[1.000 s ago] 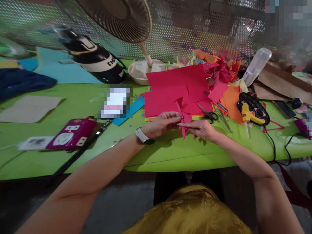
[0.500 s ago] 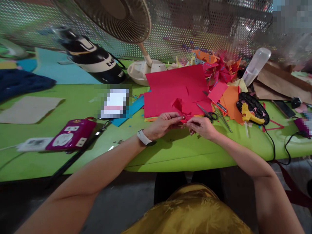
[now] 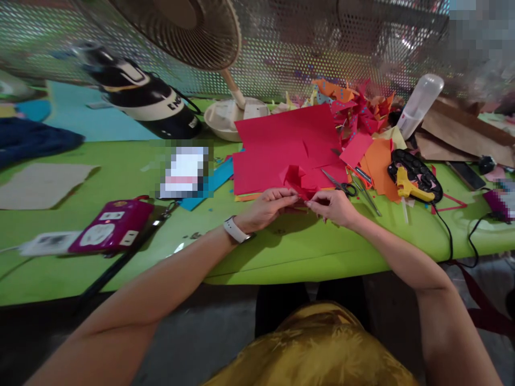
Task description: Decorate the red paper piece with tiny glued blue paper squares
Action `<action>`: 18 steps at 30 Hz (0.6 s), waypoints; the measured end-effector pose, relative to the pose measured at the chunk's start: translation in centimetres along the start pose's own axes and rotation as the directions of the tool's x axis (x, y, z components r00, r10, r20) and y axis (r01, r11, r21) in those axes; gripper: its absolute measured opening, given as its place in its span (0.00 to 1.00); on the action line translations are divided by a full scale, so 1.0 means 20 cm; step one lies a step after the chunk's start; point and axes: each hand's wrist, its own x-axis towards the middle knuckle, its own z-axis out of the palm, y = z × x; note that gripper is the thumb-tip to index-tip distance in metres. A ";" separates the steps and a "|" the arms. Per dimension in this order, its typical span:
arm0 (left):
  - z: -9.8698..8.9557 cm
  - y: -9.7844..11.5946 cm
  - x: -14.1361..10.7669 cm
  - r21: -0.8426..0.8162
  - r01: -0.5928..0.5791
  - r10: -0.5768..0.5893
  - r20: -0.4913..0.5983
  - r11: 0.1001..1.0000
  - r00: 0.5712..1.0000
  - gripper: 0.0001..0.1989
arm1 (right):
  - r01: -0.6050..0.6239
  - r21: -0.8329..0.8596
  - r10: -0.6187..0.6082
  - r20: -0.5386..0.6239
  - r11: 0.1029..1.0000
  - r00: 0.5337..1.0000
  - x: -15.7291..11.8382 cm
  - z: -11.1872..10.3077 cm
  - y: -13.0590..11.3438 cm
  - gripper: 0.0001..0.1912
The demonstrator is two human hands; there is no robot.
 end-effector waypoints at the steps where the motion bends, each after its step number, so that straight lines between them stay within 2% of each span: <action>1: 0.00 0.00 0.00 -0.004 0.005 -0.006 -0.006 1.000 1.000 0.13 | -0.003 0.000 0.003 -0.002 1.000 1.000 0.00 0.00 0.00 0.17; 18: 0.01 0.01 -0.02 0.114 0.002 0.001 -0.030 0.994 1.000 0.14 | -0.016 0.000 0.016 0.006 1.000 1.000 -0.01 0.02 0.00 0.19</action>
